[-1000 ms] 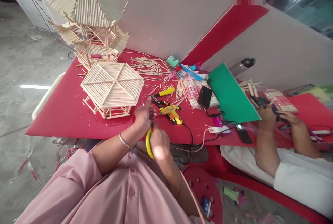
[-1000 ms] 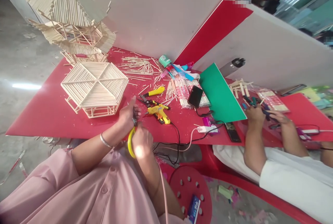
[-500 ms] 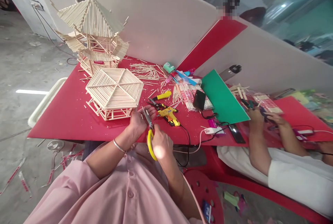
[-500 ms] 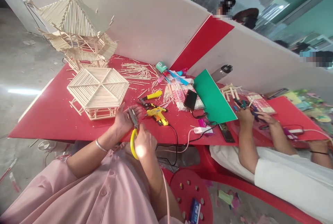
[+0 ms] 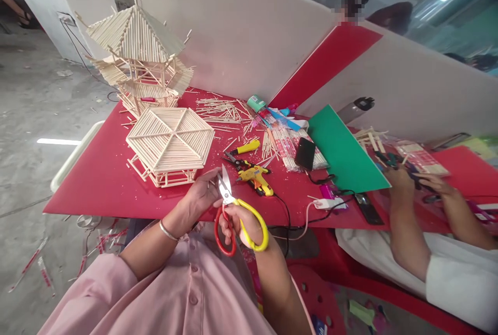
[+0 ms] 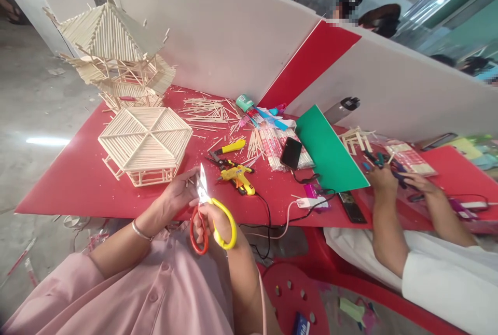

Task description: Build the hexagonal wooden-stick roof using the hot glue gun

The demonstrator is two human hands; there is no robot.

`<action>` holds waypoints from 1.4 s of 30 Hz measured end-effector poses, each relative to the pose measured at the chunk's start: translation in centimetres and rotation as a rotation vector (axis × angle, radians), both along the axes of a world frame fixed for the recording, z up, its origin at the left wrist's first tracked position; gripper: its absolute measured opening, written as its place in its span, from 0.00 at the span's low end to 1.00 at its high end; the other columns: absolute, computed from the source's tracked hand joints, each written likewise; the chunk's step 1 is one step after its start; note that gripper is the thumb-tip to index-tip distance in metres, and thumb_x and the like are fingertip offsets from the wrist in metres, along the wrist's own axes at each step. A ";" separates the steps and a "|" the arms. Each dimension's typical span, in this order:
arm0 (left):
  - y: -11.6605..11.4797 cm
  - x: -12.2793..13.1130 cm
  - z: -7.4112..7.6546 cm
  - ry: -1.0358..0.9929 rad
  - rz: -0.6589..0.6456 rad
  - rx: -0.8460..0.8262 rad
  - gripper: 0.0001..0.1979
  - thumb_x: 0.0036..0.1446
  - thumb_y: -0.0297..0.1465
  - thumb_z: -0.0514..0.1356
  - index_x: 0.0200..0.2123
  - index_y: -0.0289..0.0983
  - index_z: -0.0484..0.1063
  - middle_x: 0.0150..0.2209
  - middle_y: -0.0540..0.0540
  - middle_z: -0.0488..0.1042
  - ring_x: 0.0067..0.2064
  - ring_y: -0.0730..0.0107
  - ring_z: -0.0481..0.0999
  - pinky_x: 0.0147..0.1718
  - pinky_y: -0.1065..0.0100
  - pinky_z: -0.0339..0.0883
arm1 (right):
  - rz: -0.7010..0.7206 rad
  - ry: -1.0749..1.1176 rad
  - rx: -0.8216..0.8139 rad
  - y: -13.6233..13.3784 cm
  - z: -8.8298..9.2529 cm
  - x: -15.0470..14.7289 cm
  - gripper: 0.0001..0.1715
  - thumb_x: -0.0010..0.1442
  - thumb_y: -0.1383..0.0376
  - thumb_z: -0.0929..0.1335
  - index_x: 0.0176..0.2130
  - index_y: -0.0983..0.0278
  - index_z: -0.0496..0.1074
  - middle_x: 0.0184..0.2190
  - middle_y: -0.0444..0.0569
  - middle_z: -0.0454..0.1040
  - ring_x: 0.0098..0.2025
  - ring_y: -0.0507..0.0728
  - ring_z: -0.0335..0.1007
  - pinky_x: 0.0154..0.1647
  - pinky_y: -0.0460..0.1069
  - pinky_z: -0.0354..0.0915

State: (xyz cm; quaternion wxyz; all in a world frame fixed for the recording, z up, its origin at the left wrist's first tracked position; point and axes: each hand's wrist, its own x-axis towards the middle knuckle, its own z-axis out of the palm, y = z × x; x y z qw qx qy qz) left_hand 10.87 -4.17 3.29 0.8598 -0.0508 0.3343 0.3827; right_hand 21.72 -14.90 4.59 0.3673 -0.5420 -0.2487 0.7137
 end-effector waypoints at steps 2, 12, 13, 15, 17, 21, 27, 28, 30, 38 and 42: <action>-0.4 0.0 -0.6 0.059 0.026 0.000 0.06 0.62 0.21 0.58 0.33 0.32 0.74 0.29 0.44 0.78 0.29 0.69 0.80 0.34 0.69 0.77 | -0.017 -0.121 0.057 -0.2 0.6 -0.1 0.33 0.51 0.49 0.65 0.51 0.64 0.65 0.23 0.39 0.65 0.19 0.52 0.60 0.21 0.48 0.64; -5.7 -7.5 0.0 0.355 -0.002 0.065 0.12 0.64 0.16 0.54 0.48 0.27 0.73 0.48 0.31 0.81 0.45 0.61 0.84 0.46 0.66 0.79 | 0.242 -1.351 0.095 -0.5 2.9 -1.3 0.35 0.69 0.54 0.64 0.68 0.68 0.61 0.48 0.61 0.78 0.50 0.66 0.77 0.47 0.53 0.68; -6.0 -8.4 0.5 0.359 -0.032 0.018 0.13 0.65 0.17 0.53 0.49 0.27 0.72 0.47 0.31 0.81 0.44 0.62 0.85 0.44 0.67 0.79 | 0.256 -1.348 0.092 -0.2 2.5 -1.6 0.35 0.69 0.56 0.65 0.69 0.68 0.60 0.50 0.61 0.77 0.52 0.66 0.76 0.50 0.54 0.68; -6.2 -9.5 1.5 0.326 -0.084 -0.039 0.13 0.67 0.19 0.53 0.51 0.29 0.72 0.48 0.32 0.81 0.44 0.61 0.85 0.44 0.66 0.79 | 0.268 -1.374 0.116 0.7 1.6 -2.4 0.36 0.69 0.58 0.65 0.70 0.70 0.59 0.56 0.64 0.74 0.57 0.66 0.73 0.55 0.54 0.67; -6.3 -9.8 2.6 0.273 -0.105 -0.051 0.13 0.69 0.23 0.53 0.53 0.29 0.71 0.49 0.32 0.80 0.47 0.60 0.84 0.47 0.63 0.79 | 0.275 -1.430 0.168 1.6 0.6 -3.3 0.35 0.69 0.60 0.65 0.70 0.72 0.59 0.59 0.66 0.71 0.60 0.66 0.71 0.58 0.54 0.66; -5.8 -8.9 4.0 0.204 -0.056 -0.018 0.15 0.71 0.27 0.52 0.56 0.30 0.70 0.53 0.32 0.79 0.51 0.60 0.82 0.57 0.60 0.73 | 0.303 -1.560 0.367 2.1 -0.3 -4.0 0.25 0.68 0.66 0.65 0.61 0.74 0.71 0.57 0.66 0.74 0.58 0.64 0.73 0.57 0.52 0.67; -5.1 -8.1 3.9 0.091 -0.116 -0.050 0.19 0.73 0.34 0.49 0.53 0.26 0.73 0.51 0.31 0.79 0.46 0.59 0.82 0.50 0.61 0.74 | 0.031 -1.368 1.017 0.4 1.4 -3.3 0.12 0.70 0.64 0.66 0.44 0.62 0.80 0.38 0.50 0.80 0.40 0.54 0.75 0.44 0.47 0.68; -5.0 -8.1 3.9 0.075 -0.123 -0.046 0.20 0.73 0.35 0.49 0.52 0.26 0.74 0.50 0.32 0.79 0.43 0.61 0.82 0.47 0.62 0.75 | 0.031 -1.295 1.075 0.5 1.5 -3.4 0.10 0.70 0.63 0.67 0.43 0.62 0.79 0.36 0.49 0.79 0.40 0.54 0.74 0.44 0.47 0.67; -4.9 -8.0 3.9 0.052 -0.126 -0.042 0.20 0.73 0.35 0.49 0.50 0.26 0.76 0.47 0.33 0.80 0.38 0.65 0.81 0.41 0.66 0.75 | 0.043 -1.229 1.138 0.9 1.4 -3.8 0.08 0.68 0.64 0.69 0.43 0.62 0.79 0.35 0.48 0.78 0.39 0.54 0.72 0.43 0.47 0.67; -4.8 -7.0 4.8 0.072 -0.189 0.042 0.16 0.69 0.33 0.54 0.37 0.31 0.79 0.34 0.40 0.77 0.33 0.68 0.77 0.39 0.67 0.74 | -0.114 -1.216 1.192 2.7 1.8 -3.3 0.07 0.69 0.67 0.68 0.40 0.63 0.78 0.34 0.49 0.76 0.38 0.53 0.70 0.42 0.48 0.67; -5.8 -8.4 5.1 0.329 -0.345 0.309 0.17 0.59 0.38 0.66 0.23 0.34 0.74 0.17 0.53 0.60 0.18 0.80 0.56 0.18 0.75 0.56 | -0.286 -1.191 1.193 4.3 3.0 -2.8 0.06 0.67 0.68 0.69 0.43 0.63 0.78 0.33 0.49 0.76 0.36 0.53 0.72 0.40 0.48 0.68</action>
